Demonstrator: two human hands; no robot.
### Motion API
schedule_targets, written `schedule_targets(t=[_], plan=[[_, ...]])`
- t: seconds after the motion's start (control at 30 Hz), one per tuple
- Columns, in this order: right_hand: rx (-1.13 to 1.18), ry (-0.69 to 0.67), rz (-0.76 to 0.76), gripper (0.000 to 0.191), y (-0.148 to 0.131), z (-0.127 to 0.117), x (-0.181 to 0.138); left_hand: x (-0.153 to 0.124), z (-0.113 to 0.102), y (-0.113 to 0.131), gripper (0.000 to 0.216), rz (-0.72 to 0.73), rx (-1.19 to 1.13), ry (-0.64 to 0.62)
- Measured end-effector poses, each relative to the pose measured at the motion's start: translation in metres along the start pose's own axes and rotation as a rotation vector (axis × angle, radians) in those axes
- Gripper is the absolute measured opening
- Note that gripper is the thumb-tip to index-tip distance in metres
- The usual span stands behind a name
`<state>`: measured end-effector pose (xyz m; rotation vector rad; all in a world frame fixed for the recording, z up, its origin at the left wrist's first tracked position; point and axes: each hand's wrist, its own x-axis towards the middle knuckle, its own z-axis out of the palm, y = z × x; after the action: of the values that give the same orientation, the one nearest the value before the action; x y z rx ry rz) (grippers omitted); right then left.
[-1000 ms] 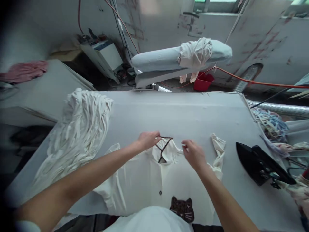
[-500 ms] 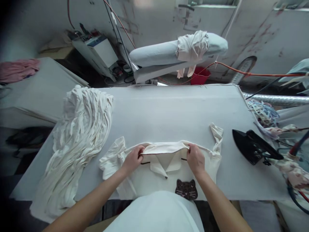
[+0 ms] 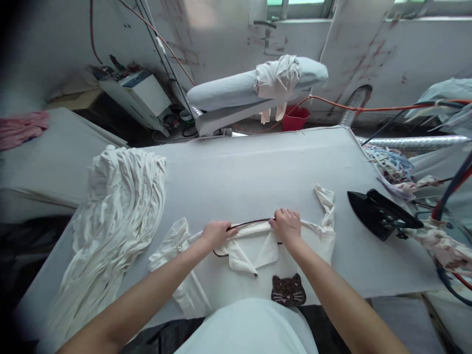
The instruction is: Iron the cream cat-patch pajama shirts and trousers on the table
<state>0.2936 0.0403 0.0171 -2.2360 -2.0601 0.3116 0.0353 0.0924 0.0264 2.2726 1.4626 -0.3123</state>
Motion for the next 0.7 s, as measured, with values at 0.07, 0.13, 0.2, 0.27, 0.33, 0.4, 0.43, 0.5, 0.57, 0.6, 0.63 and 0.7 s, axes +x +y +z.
schedule_targets(t=[0.07,0.13,0.2,0.27,0.33,0.4,0.43,0.5,0.57,0.6,0.63,0.7], plan=[[-0.028,0.157,-0.126,0.03,-0.022,0.016,-0.015,0.003,-0.001,0.018,0.021,0.019,0.065,0.007],[-0.013,0.289,-0.262,0.044,-0.038,0.04,-0.034,0.0,0.008,0.033,0.024,0.108,0.062,0.051],[0.012,0.396,-0.273,0.05,-0.041,0.063,-0.045,-0.006,0.022,0.035,0.029,0.114,0.038,0.131],[0.049,0.444,-0.19,0.048,-0.033,0.074,-0.041,-0.01,0.034,0.02,0.03,0.08,0.002,0.226],[0.1,0.396,-0.116,0.041,-0.018,0.07,-0.023,-0.009,0.039,-0.004,0.033,0.145,-0.053,0.268],[0.138,0.278,-0.107,0.032,-0.004,0.056,0.002,-0.005,0.036,-0.027,0.042,0.262,-0.103,0.29],[0.148,0.208,-0.123,0.029,0.002,0.048,0.013,-0.002,0.033,-0.035,0.045,0.309,-0.116,0.296],[0.156,0.095,-0.182,0.026,0.011,0.035,0.027,0.004,0.027,-0.046,0.043,0.358,-0.128,0.3],[0.152,0.058,-0.242,0.024,0.015,0.027,0.027,0.004,0.025,-0.05,0.033,0.381,-0.15,0.285],[0.143,0.069,-0.268,0.024,0.015,0.026,0.022,0.001,0.025,-0.051,0.029,0.382,-0.167,0.285],[0.128,0.094,-0.294,0.024,0.014,0.026,0.016,-0.003,0.025,-0.051,0.028,0.371,-0.186,0.303],[0.08,0.164,-0.343,0.028,0.011,0.028,0.0,-0.012,0.026,-0.049,0.034,0.316,-0.221,0.375]])
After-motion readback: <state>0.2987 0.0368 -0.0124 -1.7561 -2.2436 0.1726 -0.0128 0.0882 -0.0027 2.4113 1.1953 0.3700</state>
